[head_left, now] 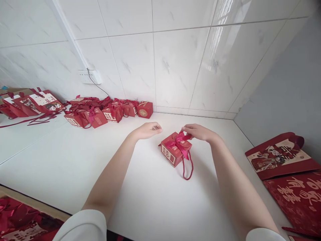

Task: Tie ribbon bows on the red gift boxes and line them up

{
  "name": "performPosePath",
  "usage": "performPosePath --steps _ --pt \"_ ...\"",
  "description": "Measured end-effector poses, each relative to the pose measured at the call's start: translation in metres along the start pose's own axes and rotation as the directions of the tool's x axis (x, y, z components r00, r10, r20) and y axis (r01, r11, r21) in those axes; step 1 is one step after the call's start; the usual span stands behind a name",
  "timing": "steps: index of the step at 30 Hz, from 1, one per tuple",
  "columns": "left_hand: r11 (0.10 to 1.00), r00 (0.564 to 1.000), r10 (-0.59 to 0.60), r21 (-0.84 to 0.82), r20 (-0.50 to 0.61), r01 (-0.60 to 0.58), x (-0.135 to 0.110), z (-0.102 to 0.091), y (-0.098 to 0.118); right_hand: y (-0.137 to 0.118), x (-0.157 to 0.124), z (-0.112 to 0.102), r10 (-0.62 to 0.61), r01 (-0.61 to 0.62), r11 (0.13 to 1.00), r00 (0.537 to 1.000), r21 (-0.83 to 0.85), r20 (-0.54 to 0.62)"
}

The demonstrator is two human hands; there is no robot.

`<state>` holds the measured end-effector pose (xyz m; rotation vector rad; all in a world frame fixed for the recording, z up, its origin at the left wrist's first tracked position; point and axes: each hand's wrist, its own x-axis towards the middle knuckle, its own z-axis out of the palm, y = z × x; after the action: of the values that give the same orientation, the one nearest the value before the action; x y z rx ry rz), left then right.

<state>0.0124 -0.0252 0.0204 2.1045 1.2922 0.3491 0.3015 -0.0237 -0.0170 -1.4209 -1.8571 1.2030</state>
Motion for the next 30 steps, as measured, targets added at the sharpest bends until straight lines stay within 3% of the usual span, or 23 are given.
performPosePath --steps 2,4,7,11,13,17,20,26,30 --pt "0.996 0.99 0.091 -0.002 0.106 -0.091 -0.009 0.0 0.018 -0.006 -0.014 -0.01 0.019 -0.017 0.997 0.999 -0.081 0.03" --pt "0.985 0.968 0.165 0.009 0.19 -0.17 -0.015 0.005 0.033 -0.012 -0.025 -0.015 0.05 -0.052 0.99 0.998 -0.13 -0.025" --pt "0.979 0.964 0.174 0.067 0.203 -0.19 -0.016 0.014 0.043 -0.022 -0.035 -0.014 0.05 -0.068 0.983 0.993 -0.173 -0.105" --pt "0.992 0.983 0.097 0.069 0.156 -0.109 -0.01 0.019 0.039 -0.04 -0.041 -0.003 -0.012 0.03 0.965 0.998 -0.262 0.069" --pt "0.994 0.991 0.109 0.021 0.073 -0.111 -0.008 0.017 0.034 -0.048 -0.041 0.003 -0.044 0.085 0.957 0.988 -0.277 0.15" --pt "0.99 0.992 0.11 -0.079 -0.069 -0.115 -0.006 0.008 0.028 -0.055 -0.041 0.008 -0.12 0.165 0.956 0.975 -0.243 0.189" --pt "0.987 0.995 0.09 -0.13 -0.054 -0.096 -0.008 0.001 0.025 -0.056 -0.04 0.006 -0.118 0.166 0.962 0.968 -0.219 0.22" --pt "0.996 0.989 0.036 -0.083 0.146 -0.024 -0.01 -0.005 0.02 -0.052 -0.035 0.012 -0.087 0.133 0.98 0.955 -0.147 0.285" --pt "0.993 0.996 0.075 -0.093 0.05 -0.07 -0.01 -0.005 0.019 -0.048 -0.026 0.022 -0.114 0.133 0.99 0.942 -0.039 0.315"
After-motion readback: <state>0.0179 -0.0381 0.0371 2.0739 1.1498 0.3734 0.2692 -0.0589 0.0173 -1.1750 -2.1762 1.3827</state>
